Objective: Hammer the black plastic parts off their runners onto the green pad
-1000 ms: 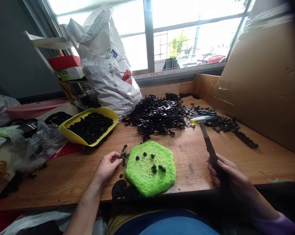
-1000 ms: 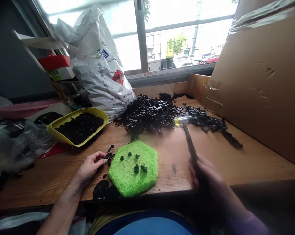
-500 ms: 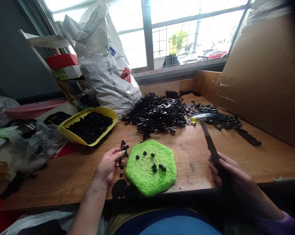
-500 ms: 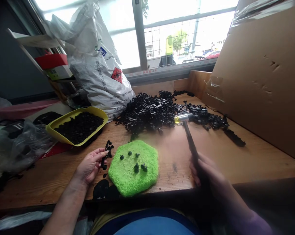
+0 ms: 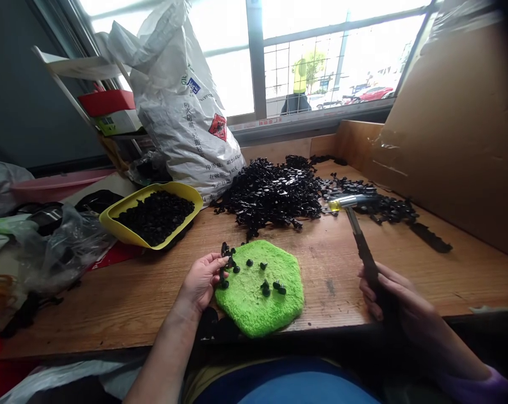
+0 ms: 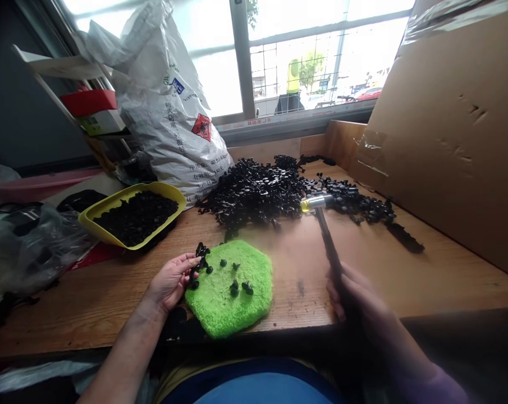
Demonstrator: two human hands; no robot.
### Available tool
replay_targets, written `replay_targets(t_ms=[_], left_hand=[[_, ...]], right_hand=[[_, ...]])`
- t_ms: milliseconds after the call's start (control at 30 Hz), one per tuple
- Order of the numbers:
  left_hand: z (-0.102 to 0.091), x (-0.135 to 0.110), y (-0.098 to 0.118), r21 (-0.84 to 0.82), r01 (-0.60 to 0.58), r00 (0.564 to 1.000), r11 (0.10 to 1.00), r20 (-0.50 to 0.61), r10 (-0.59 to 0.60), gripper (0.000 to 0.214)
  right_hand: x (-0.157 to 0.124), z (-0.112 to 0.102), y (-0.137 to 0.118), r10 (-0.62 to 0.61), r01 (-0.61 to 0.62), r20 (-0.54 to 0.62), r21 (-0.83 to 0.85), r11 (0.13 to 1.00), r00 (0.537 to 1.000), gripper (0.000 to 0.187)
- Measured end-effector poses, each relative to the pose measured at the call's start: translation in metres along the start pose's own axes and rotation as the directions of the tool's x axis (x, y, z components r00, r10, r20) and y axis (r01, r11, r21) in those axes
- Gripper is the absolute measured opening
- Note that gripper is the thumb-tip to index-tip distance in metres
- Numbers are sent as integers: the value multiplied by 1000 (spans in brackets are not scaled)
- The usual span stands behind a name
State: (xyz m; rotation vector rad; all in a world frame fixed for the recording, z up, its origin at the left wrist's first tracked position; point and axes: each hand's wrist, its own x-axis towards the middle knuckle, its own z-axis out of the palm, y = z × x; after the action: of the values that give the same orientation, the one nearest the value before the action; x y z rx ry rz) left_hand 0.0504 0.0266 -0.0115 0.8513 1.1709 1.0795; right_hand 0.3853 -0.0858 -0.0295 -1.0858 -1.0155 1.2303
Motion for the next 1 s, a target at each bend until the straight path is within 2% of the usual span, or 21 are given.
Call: replay_targets(t_ms=[133, 333, 467, 567, 667, 733, 833, 900, 1000], left_hand=[[-1, 1, -2, -30, 9, 1000, 999, -14, -10, 12], [2, 0, -3, 44, -27, 1000, 999, 1, 27, 19], [3, 0, -3, 107, -88, 996, 990, 37, 85, 23], [3, 1, -3, 126, -99, 994, 987, 52, 93, 24], [4, 0, -3, 119, -104, 994, 987, 56, 98, 25], [4, 0, -3, 113, -116, 992, 987, 58, 110, 25], [4, -1, -4, 99, -140, 989, 985, 71, 134, 25], [4, -1, -5, 81, -143, 987, 986, 80, 137, 26], [4, 0, -6, 63, -136, 988, 989, 77, 131, 28]], right_hand=[[0, 0, -3, 20, -21, 11, 8, 1000, 1000, 27], [0, 3, -4, 30, -31, -25, -62, 998, 999, 25], [-3, 12, -11, 6, -11, -18, -255, 967, 1000, 24], [-1, 24, -19, -78, 156, 172, -505, 849, 982, 21], [8, 44, -23, -109, 375, 415, -639, 672, 903, 18], [16, 59, -24, -104, 458, 484, -705, 542, 869, 20], [24, 76, -29, -65, 501, 520, -771, 394, 852, 21], [25, 82, -36, -68, 509, 524, -776, 372, 849, 21], [21, 85, -41, -170, 509, 488, -741, 438, 856, 18]])
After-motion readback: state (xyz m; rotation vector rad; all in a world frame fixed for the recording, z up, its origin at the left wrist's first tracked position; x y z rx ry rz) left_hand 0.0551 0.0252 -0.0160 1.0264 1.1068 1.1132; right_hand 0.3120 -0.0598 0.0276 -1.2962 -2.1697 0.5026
